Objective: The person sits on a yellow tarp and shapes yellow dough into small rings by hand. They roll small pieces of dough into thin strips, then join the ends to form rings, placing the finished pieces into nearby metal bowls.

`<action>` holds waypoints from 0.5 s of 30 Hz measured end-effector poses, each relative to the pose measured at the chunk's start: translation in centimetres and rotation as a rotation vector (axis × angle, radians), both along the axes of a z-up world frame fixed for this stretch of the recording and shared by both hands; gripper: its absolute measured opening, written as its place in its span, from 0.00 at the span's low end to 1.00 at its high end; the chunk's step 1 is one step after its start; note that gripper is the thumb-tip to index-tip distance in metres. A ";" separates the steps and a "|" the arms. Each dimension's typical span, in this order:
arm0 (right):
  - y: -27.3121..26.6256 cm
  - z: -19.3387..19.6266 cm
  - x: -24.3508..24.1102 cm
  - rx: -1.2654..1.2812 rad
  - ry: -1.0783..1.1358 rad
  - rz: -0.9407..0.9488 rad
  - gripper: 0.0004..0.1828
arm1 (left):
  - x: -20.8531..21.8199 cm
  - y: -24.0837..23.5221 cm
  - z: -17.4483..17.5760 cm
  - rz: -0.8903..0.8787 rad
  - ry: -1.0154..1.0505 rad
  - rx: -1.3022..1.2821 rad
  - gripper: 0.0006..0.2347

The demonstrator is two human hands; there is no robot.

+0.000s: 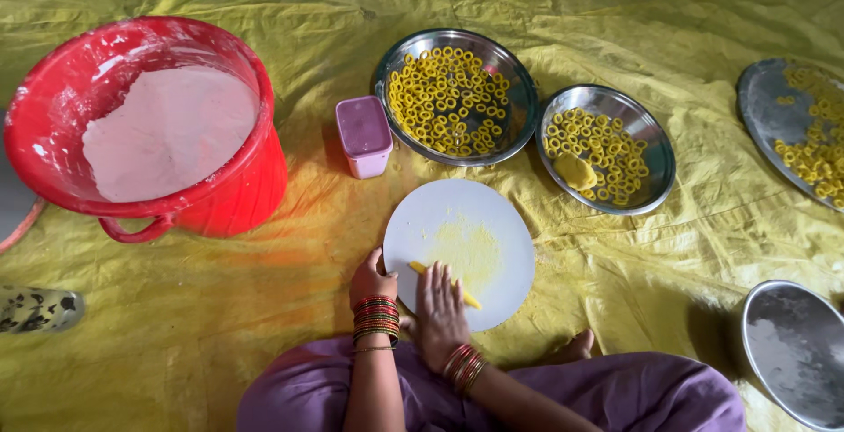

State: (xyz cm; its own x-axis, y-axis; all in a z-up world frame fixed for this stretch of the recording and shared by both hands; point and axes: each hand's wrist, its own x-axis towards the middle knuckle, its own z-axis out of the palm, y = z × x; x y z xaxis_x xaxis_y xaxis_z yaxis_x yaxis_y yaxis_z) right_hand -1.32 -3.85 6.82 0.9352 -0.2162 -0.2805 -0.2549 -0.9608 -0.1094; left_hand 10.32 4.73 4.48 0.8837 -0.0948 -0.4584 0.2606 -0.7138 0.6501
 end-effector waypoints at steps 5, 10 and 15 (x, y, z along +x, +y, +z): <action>-9.0 1.7 6.8 -0.005 -0.066 -0.407 0.55 | 0.0 -0.1 0.6 -0.020 0.049 0.047 0.24; -15.0 2.6 8.9 -0.097 -0.366 -0.606 0.55 | 0.4 -0.2 0.6 0.021 0.070 0.038 0.27; -5.0 0.4 4.3 -0.041 -0.058 -0.435 0.56 | 0.3 -0.4 -0.6 0.004 0.005 0.013 0.25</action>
State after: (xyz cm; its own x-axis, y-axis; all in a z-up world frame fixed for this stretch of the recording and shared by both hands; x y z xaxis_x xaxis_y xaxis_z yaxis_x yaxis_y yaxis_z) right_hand 3.01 -8.89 7.23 0.7688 -0.6030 -0.2131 -0.6310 -0.7693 -0.0996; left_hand 10.63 4.33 3.87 0.8819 -0.0852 -0.4636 0.2665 -0.7212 0.6394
